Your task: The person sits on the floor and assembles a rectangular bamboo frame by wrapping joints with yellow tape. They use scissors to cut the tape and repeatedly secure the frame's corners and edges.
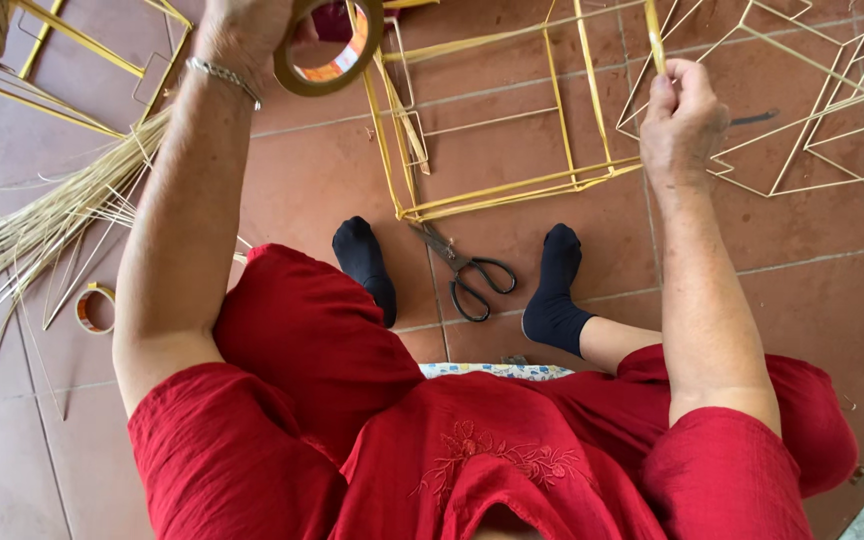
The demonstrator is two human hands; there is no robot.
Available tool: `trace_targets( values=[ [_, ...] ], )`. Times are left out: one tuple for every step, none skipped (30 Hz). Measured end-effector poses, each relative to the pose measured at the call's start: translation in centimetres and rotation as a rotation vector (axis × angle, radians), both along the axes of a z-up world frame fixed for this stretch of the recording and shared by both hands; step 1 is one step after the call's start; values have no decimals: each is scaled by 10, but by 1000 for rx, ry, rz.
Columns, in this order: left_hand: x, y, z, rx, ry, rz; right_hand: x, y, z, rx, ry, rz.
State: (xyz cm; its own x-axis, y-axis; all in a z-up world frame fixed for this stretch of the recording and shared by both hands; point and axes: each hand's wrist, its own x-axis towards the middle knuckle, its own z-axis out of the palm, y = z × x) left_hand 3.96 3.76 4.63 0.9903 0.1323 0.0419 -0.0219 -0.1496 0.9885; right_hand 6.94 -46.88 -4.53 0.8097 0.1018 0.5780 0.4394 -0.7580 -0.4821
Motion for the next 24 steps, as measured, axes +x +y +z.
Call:
trace_targets(
  values=[
    [-7, -9, 11, -12, -19, -5, 3, -2, 0, -99, -13, -26],
    [-18, -18, 20, -24, -35, -8, 4, -3, -2, -198, -23, -49],
    [-28, -26, 31, -36, -50, -11, 6, -3, -3, -284, -2, -67],
    [-38, -32, 42, -48, -27, -20, 7, -3, -4, -372, 22, -88],
    [-47, -37, 53, -61, -4, -29, 9, -3, -4, -460, 46, -108],
    [-56, -42, 65, -73, 15, -41, 10, -2, -4, -412, 22, -91],
    [-64, -45, 75, -81, 32, -112, 11, 0, -2, -364, -2, -73],
    [-73, -46, 86, -89, 45, -184, 12, 2, 2, -316, -30, -56],
    [-80, -49, 93, -96, 59, -256, 11, 3, 7, -12, 187, 9],
    [-86, -52, 98, -55, 77, -245, 10, 6, 12, 295, 400, 78],
    [-90, -55, 101, -14, 96, -234, 7, 11, 19, 604, 608, 149],
    [-95, -56, 104, 26, 117, -219, 5, 13, 28, 702, 692, 213],
    [-99, -54, 106, 40, 122, -185, 1, 15, 38, 799, 776, 278],
    [-104, -52, 109, 52, 129, -149, -4, 17, 49, 894, 863, 345],
    [-107, -48, 111, 64, 137, -113, -9, 21, 59, 933, 842, 373],
    [-111, -43, 114, 13, 105, -90, -15, 27, 68, 971, 824, 400],
    [-117, -36, 118, -37, 73, -67, -22, 33, 77, 1010, 805, 426],
    [-119, -32, 121, -87, 35, -45, -27, 38, 86, 1013, 773, 450],
    [-124, -29, 124, -136, 16, -29, -34, 45, 94, 1016, 740, 475],
    [-133, -25, 127, -184, -2, -12, -40, 51, 102, 1018, 709, 501],
    [-139, -21, 129, -232, -21, 6, -45, 56, 110, 1041, 670, 524],
    [-143, -20, 130, -234, -41, -28, -50, 60, 117, 1064, 634, 547],
    [-147, -18, 130, -236, -62, -62, -54, 64, 123, 1087, 597, 570],
    [-148, -17, 130, -243, -59, -87, -59, 70, 126, 1183, 584, 618]
  ],
)
